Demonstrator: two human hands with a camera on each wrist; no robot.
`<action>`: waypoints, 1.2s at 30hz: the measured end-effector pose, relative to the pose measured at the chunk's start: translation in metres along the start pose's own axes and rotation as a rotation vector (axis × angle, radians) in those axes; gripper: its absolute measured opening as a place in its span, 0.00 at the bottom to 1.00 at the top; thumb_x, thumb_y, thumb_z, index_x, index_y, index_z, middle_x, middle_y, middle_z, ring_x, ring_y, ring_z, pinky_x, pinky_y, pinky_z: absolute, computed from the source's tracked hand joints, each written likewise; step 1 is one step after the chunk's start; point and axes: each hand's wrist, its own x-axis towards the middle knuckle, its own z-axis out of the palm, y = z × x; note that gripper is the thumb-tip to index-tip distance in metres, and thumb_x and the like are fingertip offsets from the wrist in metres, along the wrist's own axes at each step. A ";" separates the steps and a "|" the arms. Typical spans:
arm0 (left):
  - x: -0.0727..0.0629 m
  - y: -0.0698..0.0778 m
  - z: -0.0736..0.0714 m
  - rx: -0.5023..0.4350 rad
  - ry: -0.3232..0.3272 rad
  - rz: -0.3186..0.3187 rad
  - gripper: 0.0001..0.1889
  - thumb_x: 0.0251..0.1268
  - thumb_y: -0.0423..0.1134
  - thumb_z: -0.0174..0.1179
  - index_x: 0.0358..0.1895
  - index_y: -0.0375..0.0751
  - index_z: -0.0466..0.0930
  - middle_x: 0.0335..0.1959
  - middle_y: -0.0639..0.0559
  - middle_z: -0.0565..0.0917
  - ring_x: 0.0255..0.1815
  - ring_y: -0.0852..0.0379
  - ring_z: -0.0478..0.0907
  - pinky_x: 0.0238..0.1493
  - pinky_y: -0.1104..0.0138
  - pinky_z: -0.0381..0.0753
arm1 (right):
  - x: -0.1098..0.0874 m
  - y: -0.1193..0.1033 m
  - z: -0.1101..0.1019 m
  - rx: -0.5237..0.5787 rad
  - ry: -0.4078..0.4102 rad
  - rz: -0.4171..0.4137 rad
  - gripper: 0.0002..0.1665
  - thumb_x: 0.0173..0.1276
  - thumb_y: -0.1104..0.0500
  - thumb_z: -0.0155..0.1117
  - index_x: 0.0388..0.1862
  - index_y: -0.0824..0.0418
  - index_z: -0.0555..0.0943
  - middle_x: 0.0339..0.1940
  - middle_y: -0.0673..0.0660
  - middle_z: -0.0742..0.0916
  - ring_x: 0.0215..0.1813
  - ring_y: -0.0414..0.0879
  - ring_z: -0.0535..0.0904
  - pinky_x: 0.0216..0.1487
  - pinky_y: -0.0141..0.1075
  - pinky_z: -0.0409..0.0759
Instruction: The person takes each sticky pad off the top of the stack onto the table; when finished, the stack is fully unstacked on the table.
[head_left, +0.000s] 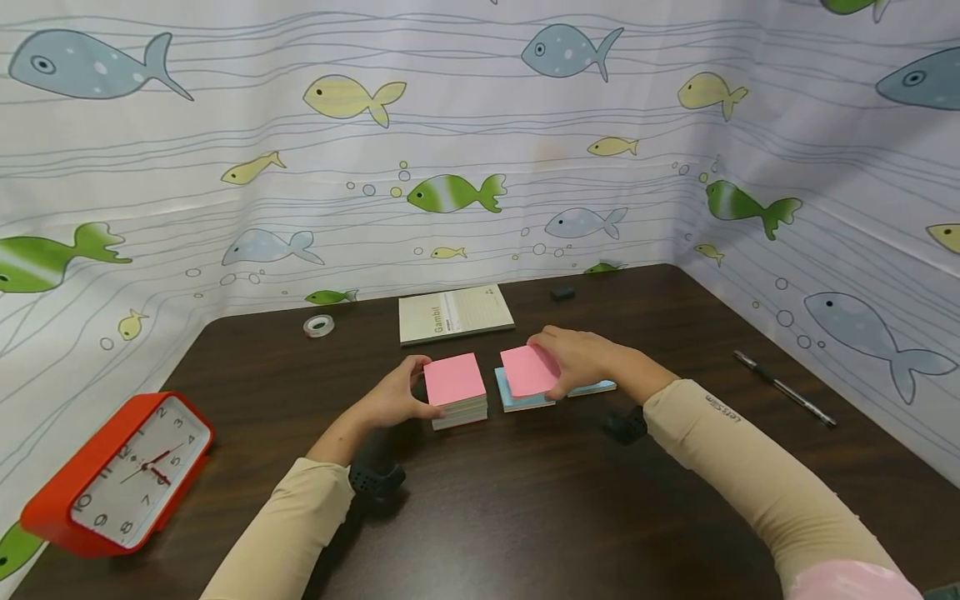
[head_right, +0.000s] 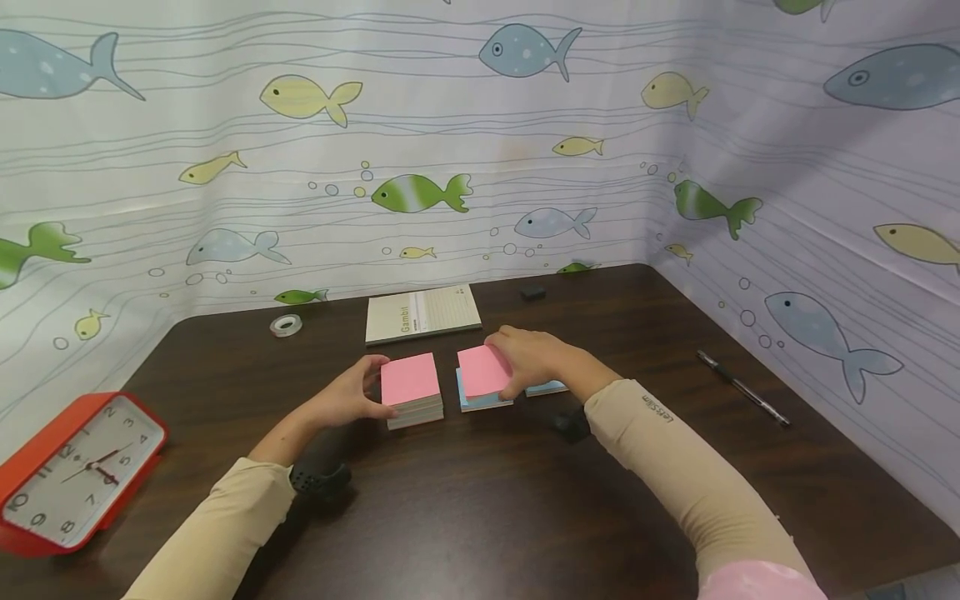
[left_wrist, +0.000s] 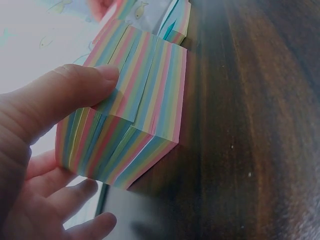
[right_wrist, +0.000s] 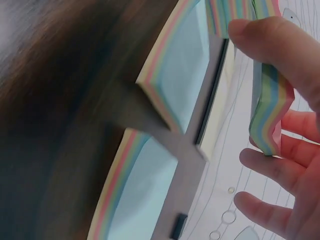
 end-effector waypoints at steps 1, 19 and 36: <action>0.000 0.000 0.000 -0.002 0.001 -0.001 0.45 0.37 0.37 0.71 0.59 0.31 0.52 0.60 0.36 0.58 0.62 0.42 0.55 0.57 0.54 0.58 | -0.001 0.002 0.000 0.000 0.000 0.004 0.46 0.39 0.44 0.70 0.57 0.59 0.65 0.44 0.52 0.72 0.37 0.44 0.70 0.36 0.38 0.71; 0.004 0.002 -0.003 0.000 -0.012 0.002 0.45 0.38 0.37 0.70 0.60 0.32 0.51 0.61 0.38 0.58 0.63 0.43 0.54 0.57 0.55 0.58 | -0.028 0.040 -0.004 0.003 0.021 0.128 0.46 0.37 0.47 0.72 0.57 0.61 0.66 0.47 0.56 0.73 0.41 0.48 0.70 0.40 0.43 0.71; 0.001 -0.002 -0.002 -0.012 -0.017 -0.004 0.45 0.38 0.37 0.70 0.60 0.32 0.51 0.61 0.37 0.57 0.63 0.43 0.54 0.57 0.55 0.57 | -0.043 0.070 0.001 0.016 0.008 0.221 0.47 0.37 0.48 0.73 0.57 0.64 0.65 0.48 0.59 0.72 0.43 0.52 0.69 0.43 0.50 0.70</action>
